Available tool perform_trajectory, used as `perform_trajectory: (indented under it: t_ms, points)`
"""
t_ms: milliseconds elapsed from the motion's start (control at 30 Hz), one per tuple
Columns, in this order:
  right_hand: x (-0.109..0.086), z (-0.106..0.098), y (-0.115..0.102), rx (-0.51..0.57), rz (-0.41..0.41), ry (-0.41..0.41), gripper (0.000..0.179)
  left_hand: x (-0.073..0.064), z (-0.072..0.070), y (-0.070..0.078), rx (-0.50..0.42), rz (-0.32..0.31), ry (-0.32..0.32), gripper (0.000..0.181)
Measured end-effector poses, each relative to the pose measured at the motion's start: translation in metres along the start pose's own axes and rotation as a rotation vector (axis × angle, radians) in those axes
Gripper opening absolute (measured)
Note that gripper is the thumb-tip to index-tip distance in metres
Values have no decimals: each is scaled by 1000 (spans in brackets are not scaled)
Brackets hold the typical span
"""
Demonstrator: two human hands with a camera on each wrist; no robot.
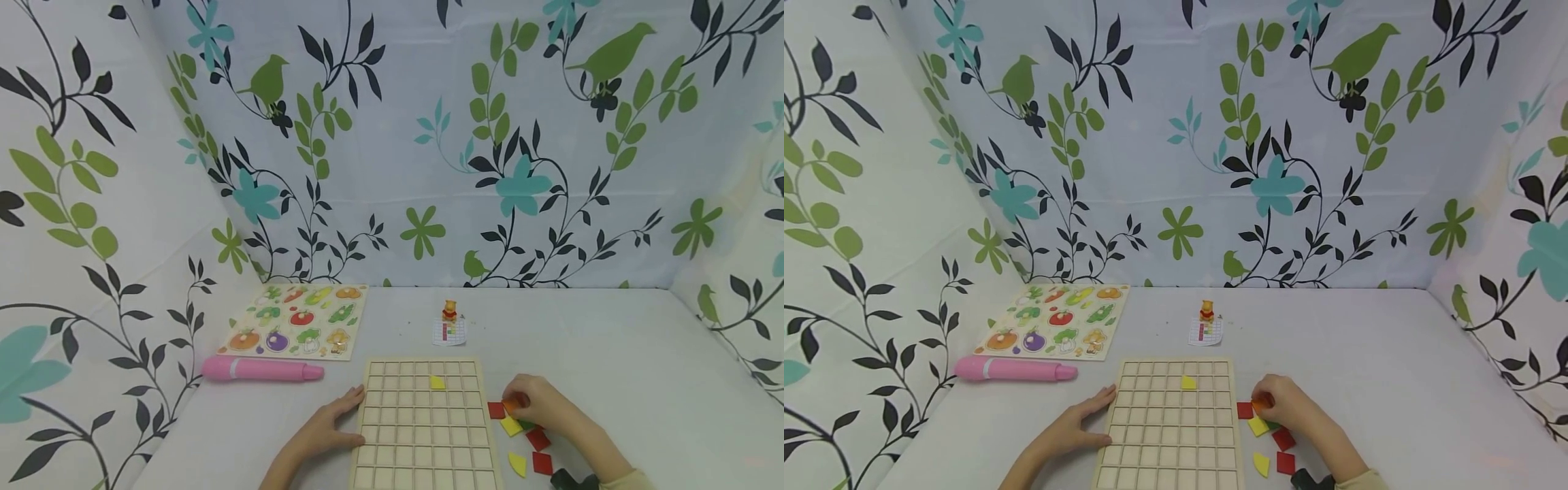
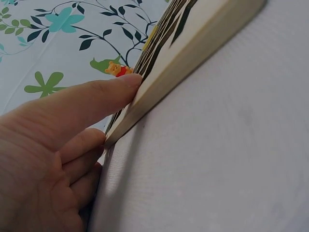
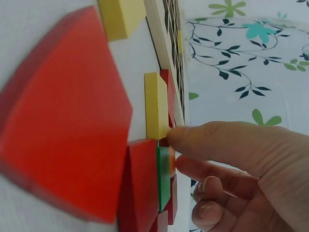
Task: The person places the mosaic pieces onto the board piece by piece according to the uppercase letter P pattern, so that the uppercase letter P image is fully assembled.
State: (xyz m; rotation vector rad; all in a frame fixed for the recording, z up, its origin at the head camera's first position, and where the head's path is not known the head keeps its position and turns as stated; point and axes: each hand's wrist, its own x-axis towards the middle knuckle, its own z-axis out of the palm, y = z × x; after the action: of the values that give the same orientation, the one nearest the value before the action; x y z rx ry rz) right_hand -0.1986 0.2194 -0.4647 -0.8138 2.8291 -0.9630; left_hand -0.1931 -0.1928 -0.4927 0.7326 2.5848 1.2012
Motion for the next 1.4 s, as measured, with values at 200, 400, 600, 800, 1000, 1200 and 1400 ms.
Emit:
perform_trajectory:
  t_ms: [200, 400, 600, 800, 1000, 1200, 1400]
  points:
    - [0, 1, -2, -34, -2, 7, 21, -1, 1, -1, -9, -3, -1, 80]
    - [0, 3, -2, -47, 30, 17, 21, 0, 2, -2, 13, -3, 3, 81]
    - [-1, 6, -6, -58, 97, 49, 22, 0, 2, -2, 6, -2, 3, 81]
    - [0, 8, -9, -74, 131, 69, 22, 0, 1, -2, -3, 1, 7, 79]
    - [1, 8, -7, -85, 100, 60, 20, 0, 0, -1, 1, 2, 3, 80]
    - [1, 8, -5, -105, 68, 44, 19, 0, 0, -1, 8, 1, -1, 80]
    - [1, 6, -4, -114, 41, 53, 17, 0, -1, 0, 1, 3, 2, 80]
